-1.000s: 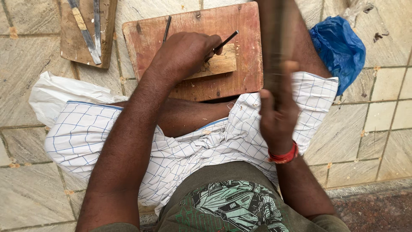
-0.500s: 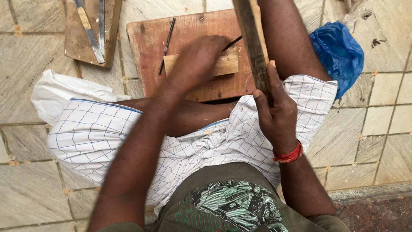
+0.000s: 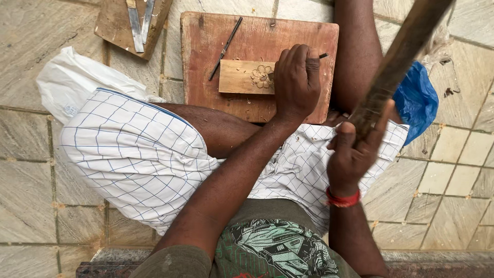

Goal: The person sits on the floor and carves a floral design into a small rectangular block of wood. Using a chisel held in the left hand and a wooden mallet in the right, the person repeatedly strikes the chisel to shape the wood. The task involves precise hand coordination to maintain the design while removing material.

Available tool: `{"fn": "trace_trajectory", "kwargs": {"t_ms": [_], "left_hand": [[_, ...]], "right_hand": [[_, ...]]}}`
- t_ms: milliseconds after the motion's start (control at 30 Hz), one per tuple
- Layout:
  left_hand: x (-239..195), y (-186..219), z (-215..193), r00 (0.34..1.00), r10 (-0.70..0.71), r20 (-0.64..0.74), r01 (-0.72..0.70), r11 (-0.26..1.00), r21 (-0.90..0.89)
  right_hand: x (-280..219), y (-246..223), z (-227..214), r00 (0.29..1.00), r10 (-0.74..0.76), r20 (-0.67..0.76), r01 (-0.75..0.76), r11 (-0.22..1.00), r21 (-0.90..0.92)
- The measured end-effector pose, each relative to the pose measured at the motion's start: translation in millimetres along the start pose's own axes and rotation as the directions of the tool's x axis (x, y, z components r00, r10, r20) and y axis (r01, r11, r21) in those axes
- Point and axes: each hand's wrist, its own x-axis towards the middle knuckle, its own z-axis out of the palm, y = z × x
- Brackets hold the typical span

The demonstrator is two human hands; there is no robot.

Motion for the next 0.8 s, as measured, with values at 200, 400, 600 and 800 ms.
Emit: {"fn": "trace_trajectory", "kwargs": {"t_ms": [200, 400, 600, 800], "left_hand": [[0, -2, 2, 0.999, 0.004, 0.037, -0.005, 0.999, 0.035], [0, -2, 4, 0.998, 0.015, 0.059, -0.020, 0.995, 0.095], [-3, -5, 2, 0.997, 0.002, 0.078, -0.010, 0.995, 0.103], [-11, 2, -6, 0.991, 0.116, 0.066, -0.123, 0.985, 0.121]], "right_hand": [[4, 4, -2, 0.997, 0.017, 0.076, -0.006, 0.990, -0.144], [4, 7, -1, 0.991, 0.004, 0.131, 0.024, 0.978, -0.209], [0, 10, -2, 0.990, 0.076, 0.117, -0.061, 0.991, -0.123], [-2, 5, -6, 0.996, 0.070, 0.057, -0.072, 0.997, 0.038]]}}
